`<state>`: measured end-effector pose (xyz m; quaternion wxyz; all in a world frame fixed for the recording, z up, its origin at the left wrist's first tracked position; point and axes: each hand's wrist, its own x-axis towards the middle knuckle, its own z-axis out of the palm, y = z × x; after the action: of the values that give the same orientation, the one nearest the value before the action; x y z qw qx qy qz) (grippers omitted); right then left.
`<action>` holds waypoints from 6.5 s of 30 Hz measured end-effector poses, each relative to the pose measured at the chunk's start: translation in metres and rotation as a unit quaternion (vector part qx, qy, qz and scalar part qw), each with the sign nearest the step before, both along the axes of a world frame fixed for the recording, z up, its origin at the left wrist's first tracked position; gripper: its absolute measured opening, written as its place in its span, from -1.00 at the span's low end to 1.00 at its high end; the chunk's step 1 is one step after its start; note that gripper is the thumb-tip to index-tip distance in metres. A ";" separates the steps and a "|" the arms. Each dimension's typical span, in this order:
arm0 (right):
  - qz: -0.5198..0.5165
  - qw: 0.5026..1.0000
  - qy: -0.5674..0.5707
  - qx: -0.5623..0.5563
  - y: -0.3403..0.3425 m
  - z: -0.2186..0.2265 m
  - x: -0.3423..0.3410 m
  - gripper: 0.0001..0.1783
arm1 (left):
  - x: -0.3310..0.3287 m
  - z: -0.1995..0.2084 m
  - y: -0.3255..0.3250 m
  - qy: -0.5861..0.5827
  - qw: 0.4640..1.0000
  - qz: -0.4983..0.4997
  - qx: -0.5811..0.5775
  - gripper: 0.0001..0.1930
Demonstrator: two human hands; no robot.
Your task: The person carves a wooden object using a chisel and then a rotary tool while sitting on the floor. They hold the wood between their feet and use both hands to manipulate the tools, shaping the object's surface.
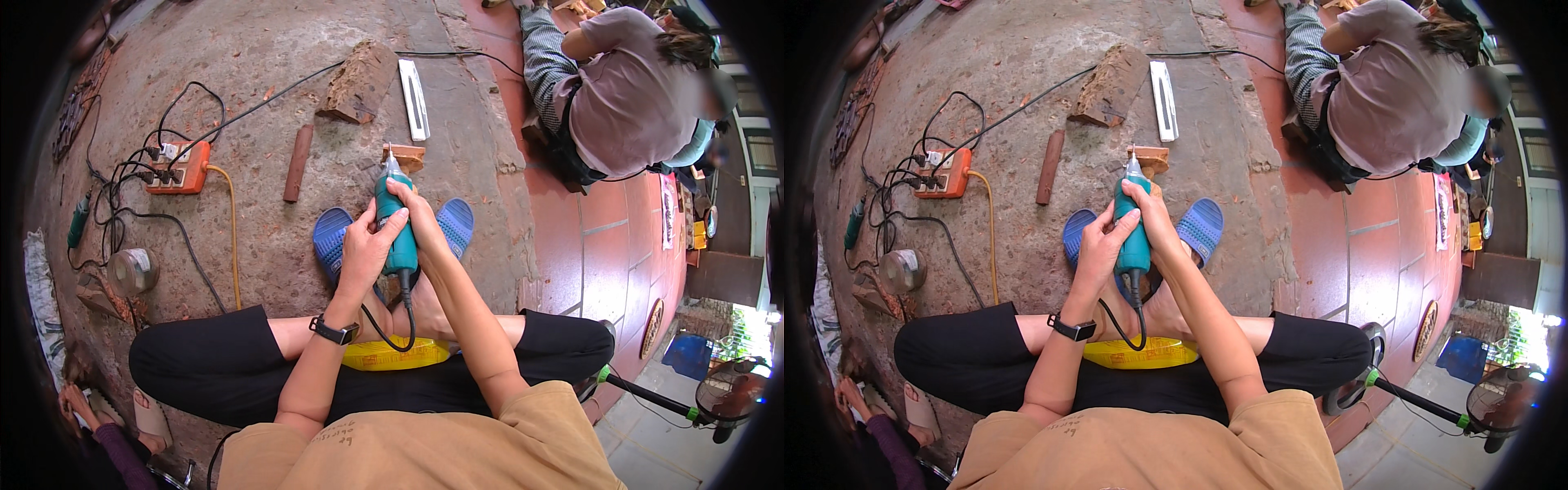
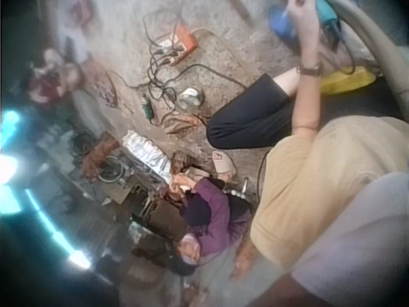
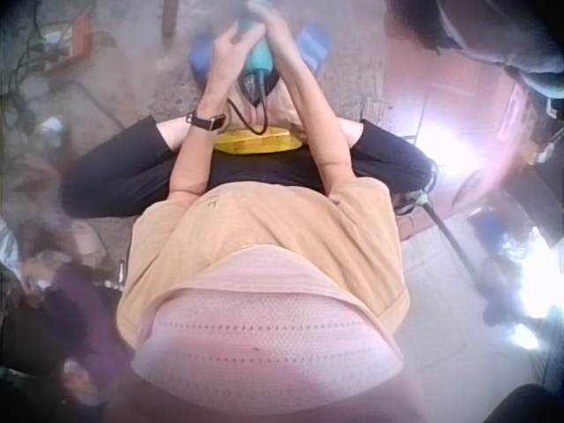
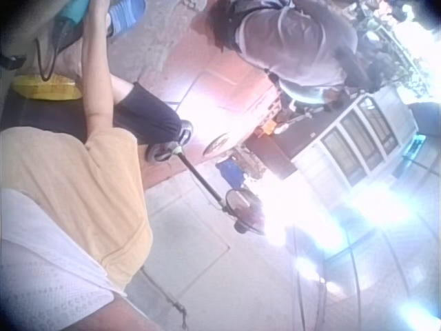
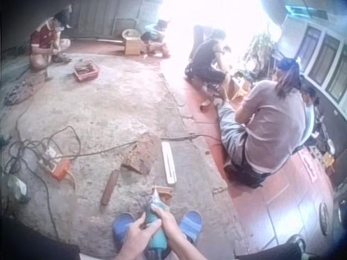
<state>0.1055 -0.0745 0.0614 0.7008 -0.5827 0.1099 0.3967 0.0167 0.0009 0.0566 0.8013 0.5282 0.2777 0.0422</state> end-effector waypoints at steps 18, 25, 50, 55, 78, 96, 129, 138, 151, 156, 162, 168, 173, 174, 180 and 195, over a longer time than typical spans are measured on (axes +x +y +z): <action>0.026 1.000 0.002 -0.016 0.001 0.007 0.000 -0.70 | -0.001 0.001 -0.004 -0.012 1.000 0.020 -0.018 -0.56; 0.001 1.000 0.004 0.004 -0.002 0.002 -0.004 -0.70 | 0.000 -0.011 -0.007 -0.037 0.998 0.043 0.027 -0.47; 0.007 1.000 -0.014 0.003 0.002 -0.001 -0.002 -0.63 | -0.001 -0.002 0.000 -0.005 1.000 0.013 -0.022 -0.53; 0.026 1.000 -0.005 -0.014 0.003 0.005 -0.002 -0.68 | -0.002 -0.001 -0.003 -0.010 0.999 0.032 -0.020 -0.54; 0.021 1.000 -0.006 0.005 0.002 -0.003 0.000 -0.61 | -0.001 -0.005 0.000 -0.011 0.999 0.025 -0.024 -0.56; -0.074 0.996 0.036 0.042 -0.008 -0.012 -0.007 -0.65 | 0.002 -0.007 0.001 -0.027 0.998 -0.014 0.051 -0.40; -0.061 0.998 0.010 0.022 -0.003 -0.007 -0.007 -0.68 | 0.001 -0.007 0.000 -0.023 0.999 0.012 0.021 -0.39; -0.060 0.997 0.025 0.047 -0.007 -0.016 -0.004 -0.67 | 0.003 -0.006 0.000 -0.026 1.000 0.001 -0.003 -0.36; -0.063 0.997 0.028 0.029 -0.006 -0.010 -0.006 -0.69 | 0.002 -0.013 0.001 -0.013 1.000 -0.010 0.019 -0.41; 0.003 1.000 -0.021 0.002 0.000 -0.015 0.000 -0.58 | -0.001 -0.009 0.003 -0.011 1.000 -0.001 -0.023 -0.43; -0.071 0.997 0.019 0.030 -0.004 -0.015 -0.005 -0.68 | 0.002 -0.006 -0.001 -0.022 1.000 0.012 -0.009 -0.41; -0.064 0.997 0.032 0.035 -0.006 -0.011 -0.008 -0.69 | 0.001 -0.005 0.005 0.010 0.999 -0.040 -0.009 -0.40; -0.036 0.999 -0.013 0.006 0.000 -0.009 -0.004 -0.68 | 0.000 -0.016 0.001 -0.025 0.999 0.023 -0.022 -0.39; -0.038 0.999 -0.012 0.006 0.000 -0.009 -0.004 -0.69 | 0.000 -0.014 0.001 -0.024 0.999 0.027 -0.023 -0.39; -0.074 0.996 0.029 0.030 -0.006 -0.010 -0.009 -0.70 | 0.001 -0.007 0.001 -0.029 1.000 -0.001 -0.008 -0.41; -0.083 0.996 0.022 0.031 -0.005 0.000 -0.011 -0.68 | 0.001 -0.003 0.001 -0.028 1.000 -0.009 -0.004 -0.42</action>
<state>0.0946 -0.0790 0.0609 0.7464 -0.5406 0.1605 0.3533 0.0176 0.0019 0.0536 0.8115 0.5257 0.2504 0.0492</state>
